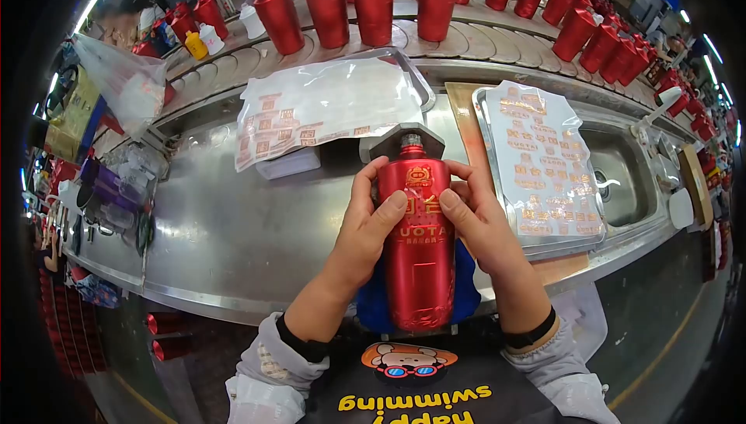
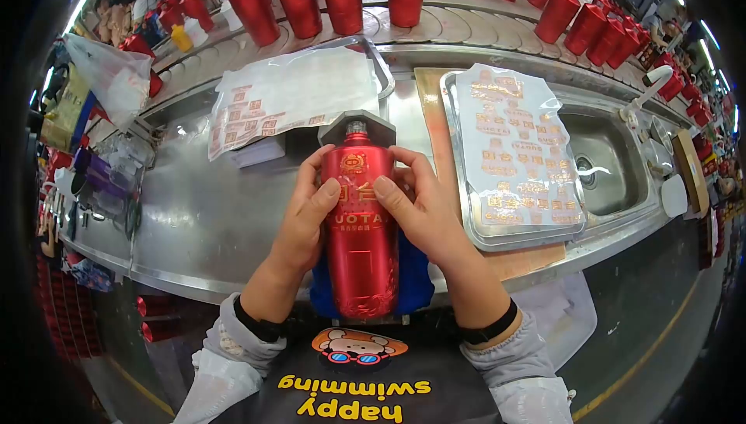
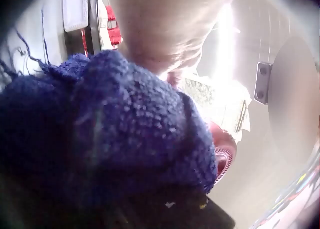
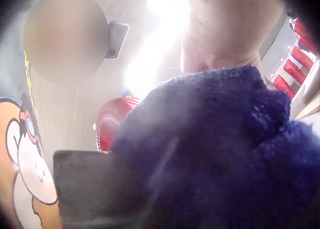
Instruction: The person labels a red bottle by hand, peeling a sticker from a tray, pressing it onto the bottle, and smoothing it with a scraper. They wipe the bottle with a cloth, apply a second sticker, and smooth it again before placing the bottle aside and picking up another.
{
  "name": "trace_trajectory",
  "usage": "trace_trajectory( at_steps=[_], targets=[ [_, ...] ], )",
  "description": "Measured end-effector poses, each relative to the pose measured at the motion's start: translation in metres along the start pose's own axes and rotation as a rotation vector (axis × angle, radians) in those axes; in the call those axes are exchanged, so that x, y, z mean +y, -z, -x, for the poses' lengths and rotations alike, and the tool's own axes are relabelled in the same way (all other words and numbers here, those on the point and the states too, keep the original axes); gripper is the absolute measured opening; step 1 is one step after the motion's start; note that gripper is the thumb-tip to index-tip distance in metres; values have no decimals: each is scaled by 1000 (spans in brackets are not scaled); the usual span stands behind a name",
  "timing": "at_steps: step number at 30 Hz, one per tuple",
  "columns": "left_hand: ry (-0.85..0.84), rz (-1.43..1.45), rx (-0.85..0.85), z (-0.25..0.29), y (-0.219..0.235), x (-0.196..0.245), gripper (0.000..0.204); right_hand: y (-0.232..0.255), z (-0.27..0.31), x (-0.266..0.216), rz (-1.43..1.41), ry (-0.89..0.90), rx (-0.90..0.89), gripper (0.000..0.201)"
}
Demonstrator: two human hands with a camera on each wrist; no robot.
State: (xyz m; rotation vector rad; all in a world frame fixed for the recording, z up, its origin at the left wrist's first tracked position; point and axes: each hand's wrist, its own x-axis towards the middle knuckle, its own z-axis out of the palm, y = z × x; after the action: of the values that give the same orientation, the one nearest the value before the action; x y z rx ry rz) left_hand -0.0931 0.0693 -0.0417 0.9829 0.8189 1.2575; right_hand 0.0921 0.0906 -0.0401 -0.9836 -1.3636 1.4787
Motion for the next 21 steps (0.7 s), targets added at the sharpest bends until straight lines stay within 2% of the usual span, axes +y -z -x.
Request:
trace_trajectory(
  at_steps=[4,7,10,13,16,19,21],
  targets=[
    [1,17,-1,-1,0,-1,69,2,-3,2,-8,-29,17,64],
    [-43,55,23,-1,-4,-1,70,-1,-2,3,19,41,36,66],
    [-47,-60,31,0,-11,5,71,-1,-5,4,205,115,60,69],
    [-38,-92,23,-4,-6,4,71,-2,-5,-1,138,37,48,68],
    [-27,-23,24,-3,-5,2,69,-1,-6,4,105,87,49,69],
    [-25,49,19,-3,-3,1,66,-6,-4,-4,284,164,83,68],
    [-19,49,14,-2,-6,2,65,-4,-5,-4,284,129,54,62]
  ],
)
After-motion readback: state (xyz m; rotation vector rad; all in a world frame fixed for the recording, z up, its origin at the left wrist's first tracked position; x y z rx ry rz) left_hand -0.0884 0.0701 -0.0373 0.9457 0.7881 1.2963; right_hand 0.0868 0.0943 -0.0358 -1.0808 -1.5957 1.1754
